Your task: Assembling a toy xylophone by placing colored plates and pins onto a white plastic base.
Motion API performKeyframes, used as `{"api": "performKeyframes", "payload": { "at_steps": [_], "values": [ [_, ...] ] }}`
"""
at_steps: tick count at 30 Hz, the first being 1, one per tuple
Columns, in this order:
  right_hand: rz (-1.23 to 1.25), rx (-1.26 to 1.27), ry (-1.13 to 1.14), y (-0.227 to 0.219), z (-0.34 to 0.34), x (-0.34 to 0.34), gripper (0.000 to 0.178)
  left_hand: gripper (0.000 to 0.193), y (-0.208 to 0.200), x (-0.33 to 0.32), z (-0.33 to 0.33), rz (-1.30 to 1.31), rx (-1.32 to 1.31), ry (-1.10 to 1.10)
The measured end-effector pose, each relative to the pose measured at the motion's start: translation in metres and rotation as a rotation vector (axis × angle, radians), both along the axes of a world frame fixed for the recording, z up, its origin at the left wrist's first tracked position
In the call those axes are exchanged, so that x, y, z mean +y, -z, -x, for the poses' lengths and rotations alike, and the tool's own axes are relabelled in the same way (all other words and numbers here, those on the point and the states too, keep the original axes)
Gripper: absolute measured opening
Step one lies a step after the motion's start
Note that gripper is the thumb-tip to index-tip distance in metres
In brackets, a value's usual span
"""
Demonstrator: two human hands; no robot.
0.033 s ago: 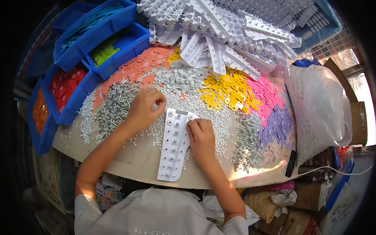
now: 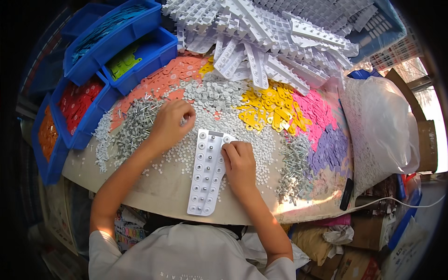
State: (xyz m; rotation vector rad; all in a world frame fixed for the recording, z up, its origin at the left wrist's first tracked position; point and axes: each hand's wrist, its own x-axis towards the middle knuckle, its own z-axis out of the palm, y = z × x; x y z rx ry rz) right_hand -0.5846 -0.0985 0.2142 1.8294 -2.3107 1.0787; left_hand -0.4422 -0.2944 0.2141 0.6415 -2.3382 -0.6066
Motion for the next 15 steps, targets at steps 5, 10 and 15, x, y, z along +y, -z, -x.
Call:
{"api": "performKeyframes", "payload": {
  "at_steps": [5,10,15],
  "values": [
    [-0.022,-0.042,-0.011,-0.003,0.007,0.001,0.011,0.008,0.016,-0.039,0.018,-0.044,-0.090,0.063],
    [-0.041,-0.117,0.081,-0.011,0.041,-0.006,0.009,0.008,0.033,-0.042,0.030,0.159,-0.138,0.115],
    [-0.136,0.031,0.091,-0.014,0.068,-0.027,0.007,0.005,0.038,-0.039,0.036,0.206,-0.146,0.089]
  ]
}}
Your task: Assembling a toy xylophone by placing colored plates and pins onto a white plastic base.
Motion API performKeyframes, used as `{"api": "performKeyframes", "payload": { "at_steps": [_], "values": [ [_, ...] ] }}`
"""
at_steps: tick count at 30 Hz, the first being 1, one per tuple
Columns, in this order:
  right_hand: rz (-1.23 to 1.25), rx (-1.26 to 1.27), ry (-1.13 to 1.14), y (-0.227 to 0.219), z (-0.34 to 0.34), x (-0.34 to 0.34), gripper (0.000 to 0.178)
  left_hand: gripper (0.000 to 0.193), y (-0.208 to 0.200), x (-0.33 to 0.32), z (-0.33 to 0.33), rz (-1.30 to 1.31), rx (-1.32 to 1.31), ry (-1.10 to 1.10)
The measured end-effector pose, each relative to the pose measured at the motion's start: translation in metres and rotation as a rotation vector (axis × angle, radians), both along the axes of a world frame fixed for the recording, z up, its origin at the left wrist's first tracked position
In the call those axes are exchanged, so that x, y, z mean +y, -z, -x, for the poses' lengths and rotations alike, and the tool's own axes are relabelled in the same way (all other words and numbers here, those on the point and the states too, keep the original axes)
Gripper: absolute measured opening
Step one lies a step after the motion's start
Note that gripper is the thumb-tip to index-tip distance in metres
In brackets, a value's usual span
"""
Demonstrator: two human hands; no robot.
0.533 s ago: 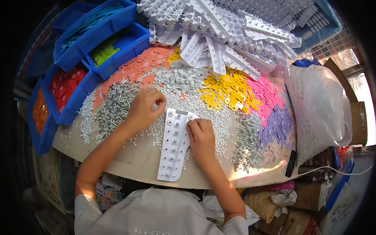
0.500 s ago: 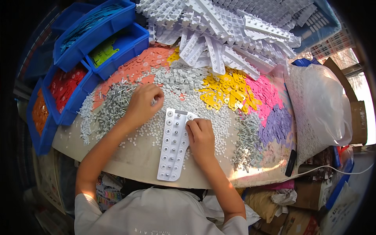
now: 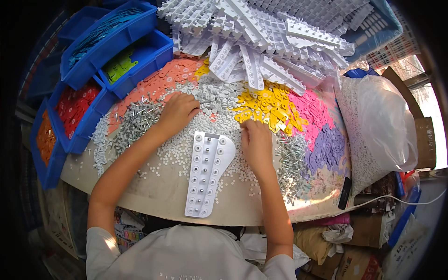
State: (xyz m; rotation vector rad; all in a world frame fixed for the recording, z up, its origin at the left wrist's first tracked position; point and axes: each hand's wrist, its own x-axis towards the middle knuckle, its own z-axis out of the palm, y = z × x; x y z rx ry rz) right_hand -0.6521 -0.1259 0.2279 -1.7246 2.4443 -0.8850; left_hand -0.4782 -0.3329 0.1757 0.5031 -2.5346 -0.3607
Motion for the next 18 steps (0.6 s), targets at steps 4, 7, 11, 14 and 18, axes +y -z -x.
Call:
{"api": "performKeyframes", "payload": {
  "at_steps": [4,7,11,14,18],
  "values": [
    [0.058,0.031,-0.014,0.013,0.016,-0.031,0.006,0.006,0.001,0.000,0.002,0.063,0.017,-0.022],
    [0.029,0.001,-0.073,0.019,0.012,-0.049,0.007,0.009,-0.019,0.011,-0.005,-0.182,-0.065,-0.165],
    [0.021,-0.045,-0.009,0.025,0.010,-0.059,0.010,0.011,-0.035,0.025,-0.023,-0.544,0.171,-0.138],
    [0.065,0.034,-0.007,0.033,0.012,-0.060,0.010,0.011,-0.053,0.041,-0.039,-0.733,0.242,-0.074],
    [0.078,-0.001,-0.049,0.034,0.015,-0.059,0.011,0.014,-0.056,0.061,-0.056,-0.950,0.182,-0.041]
  ]
}}
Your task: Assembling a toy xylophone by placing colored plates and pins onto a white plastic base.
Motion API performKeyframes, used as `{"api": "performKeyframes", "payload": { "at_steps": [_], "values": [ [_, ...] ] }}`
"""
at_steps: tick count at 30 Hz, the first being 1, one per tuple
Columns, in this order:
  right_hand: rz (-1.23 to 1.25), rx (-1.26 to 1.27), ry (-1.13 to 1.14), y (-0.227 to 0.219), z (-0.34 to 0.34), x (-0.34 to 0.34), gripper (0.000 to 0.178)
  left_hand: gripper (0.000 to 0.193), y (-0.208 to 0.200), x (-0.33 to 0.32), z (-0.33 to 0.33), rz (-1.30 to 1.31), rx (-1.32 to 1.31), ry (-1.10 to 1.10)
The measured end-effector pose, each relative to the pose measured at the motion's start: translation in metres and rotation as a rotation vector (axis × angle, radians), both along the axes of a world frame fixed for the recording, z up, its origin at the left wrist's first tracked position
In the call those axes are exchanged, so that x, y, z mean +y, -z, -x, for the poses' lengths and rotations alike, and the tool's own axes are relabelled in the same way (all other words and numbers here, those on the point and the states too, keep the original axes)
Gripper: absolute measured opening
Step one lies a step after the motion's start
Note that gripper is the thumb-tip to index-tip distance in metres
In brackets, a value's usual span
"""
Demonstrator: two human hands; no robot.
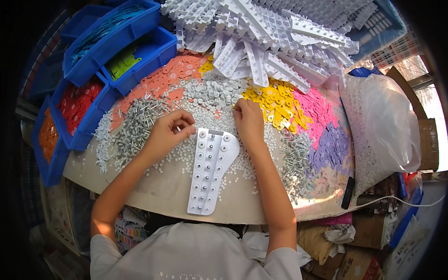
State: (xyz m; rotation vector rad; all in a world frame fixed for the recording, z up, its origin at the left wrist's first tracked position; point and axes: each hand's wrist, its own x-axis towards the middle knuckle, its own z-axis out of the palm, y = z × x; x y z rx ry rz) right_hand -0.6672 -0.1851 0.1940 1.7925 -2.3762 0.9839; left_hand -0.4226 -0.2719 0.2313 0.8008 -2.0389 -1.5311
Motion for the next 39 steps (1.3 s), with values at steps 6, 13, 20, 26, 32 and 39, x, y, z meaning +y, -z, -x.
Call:
{"api": "performKeyframes", "payload": {
  "at_steps": [6,13,20,26,32,39],
  "values": [
    [0.059,-0.364,-0.016,-0.044,-0.036,0.044,0.012,0.008,0.011,0.033,-0.023,0.106,0.043,0.218],
    [-0.202,-0.389,-0.208,-0.058,-0.069,0.095,0.010,0.009,0.024,0.043,-0.018,0.253,0.003,0.189],
    [-0.169,-0.310,-0.171,-0.046,-0.079,0.095,0.011,0.009,0.019,0.050,-0.010,0.041,-0.100,0.093],
    [-0.157,-0.269,-0.108,-0.033,-0.084,0.101,0.013,0.013,0.039,0.046,-0.013,0.572,0.021,0.100],
    [0.075,-0.005,-0.039,-0.015,-0.097,0.105,0.011,0.013,0.036,0.046,-0.011,0.680,0.093,0.105],
    [-0.037,-0.204,-0.059,-0.036,-0.080,0.098,0.010,0.009,0.029,-0.010,0.018,0.695,0.011,-0.012]
  ]
}}
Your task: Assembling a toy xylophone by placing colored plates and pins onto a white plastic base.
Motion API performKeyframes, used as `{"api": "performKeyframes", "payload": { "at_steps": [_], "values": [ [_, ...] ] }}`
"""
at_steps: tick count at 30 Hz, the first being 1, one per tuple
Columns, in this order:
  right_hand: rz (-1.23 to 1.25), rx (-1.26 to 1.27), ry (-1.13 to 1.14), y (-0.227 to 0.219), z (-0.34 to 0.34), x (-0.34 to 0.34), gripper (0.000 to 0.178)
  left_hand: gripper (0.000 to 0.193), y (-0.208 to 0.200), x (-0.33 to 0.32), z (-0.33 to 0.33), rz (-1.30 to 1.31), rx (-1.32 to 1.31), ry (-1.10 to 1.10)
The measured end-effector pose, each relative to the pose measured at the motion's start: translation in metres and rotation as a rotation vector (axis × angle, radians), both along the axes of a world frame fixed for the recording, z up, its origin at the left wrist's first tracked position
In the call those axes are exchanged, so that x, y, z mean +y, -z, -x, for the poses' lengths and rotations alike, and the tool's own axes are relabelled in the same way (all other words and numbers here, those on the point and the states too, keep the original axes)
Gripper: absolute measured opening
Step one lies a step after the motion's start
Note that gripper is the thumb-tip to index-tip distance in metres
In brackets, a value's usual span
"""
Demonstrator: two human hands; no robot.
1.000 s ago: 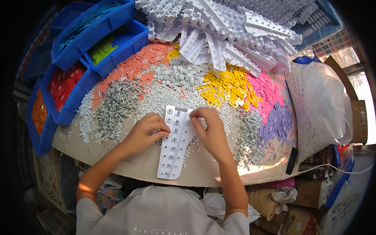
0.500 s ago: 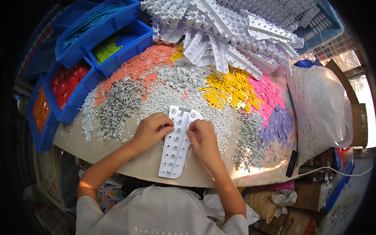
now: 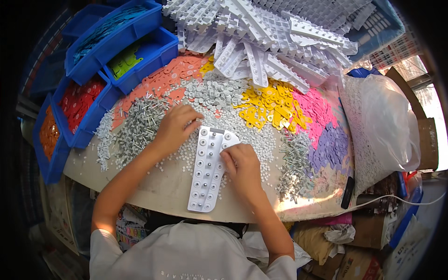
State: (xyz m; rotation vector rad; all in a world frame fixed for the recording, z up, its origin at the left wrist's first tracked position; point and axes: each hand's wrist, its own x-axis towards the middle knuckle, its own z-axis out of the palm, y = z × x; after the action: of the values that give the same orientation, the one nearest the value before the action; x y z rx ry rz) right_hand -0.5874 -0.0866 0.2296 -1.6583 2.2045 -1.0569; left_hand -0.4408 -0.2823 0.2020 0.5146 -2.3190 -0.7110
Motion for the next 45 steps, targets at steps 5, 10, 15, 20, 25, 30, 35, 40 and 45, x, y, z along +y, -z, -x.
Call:
{"api": "performKeyframes", "payload": {
  "at_steps": [5,10,15,20,25,30,35,40,45],
  "values": [
    [0.078,0.057,0.098,0.003,0.037,-0.043,0.007,0.007,0.010,-0.034,0.038,0.122,-0.055,-0.007],
    [0.030,0.193,0.112,0.024,0.065,-0.082,0.007,0.013,0.020,-0.042,0.051,0.224,-0.152,0.003],
    [-0.019,0.203,0.116,0.036,0.067,-0.096,0.008,0.012,0.024,-0.041,0.054,0.219,-0.102,0.026],
    [-0.022,0.244,0.156,0.039,0.065,-0.100,0.009,0.013,0.021,-0.045,0.058,0.227,-0.144,0.029],
    [-0.137,0.183,0.092,0.035,0.077,-0.101,0.011,0.013,0.011,-0.041,0.052,0.161,-0.127,0.023],
    [-0.119,0.232,0.014,0.029,0.080,-0.089,0.013,0.014,0.002,-0.029,0.024,-0.105,-0.091,-0.083],
    [0.068,-0.040,0.137,0.013,0.051,-0.055,0.011,0.013,-0.019,0.002,-0.013,-0.413,-0.128,-0.007],
    [0.009,-0.199,-0.031,-0.010,0.016,0.003,0.012,0.011,-0.022,0.048,-0.043,-0.425,-0.071,0.314],
    [-0.144,-0.322,-0.157,-0.010,0.000,0.019,0.012,0.010,-0.005,0.061,-0.042,-0.355,-0.106,0.262]
  ]
}}
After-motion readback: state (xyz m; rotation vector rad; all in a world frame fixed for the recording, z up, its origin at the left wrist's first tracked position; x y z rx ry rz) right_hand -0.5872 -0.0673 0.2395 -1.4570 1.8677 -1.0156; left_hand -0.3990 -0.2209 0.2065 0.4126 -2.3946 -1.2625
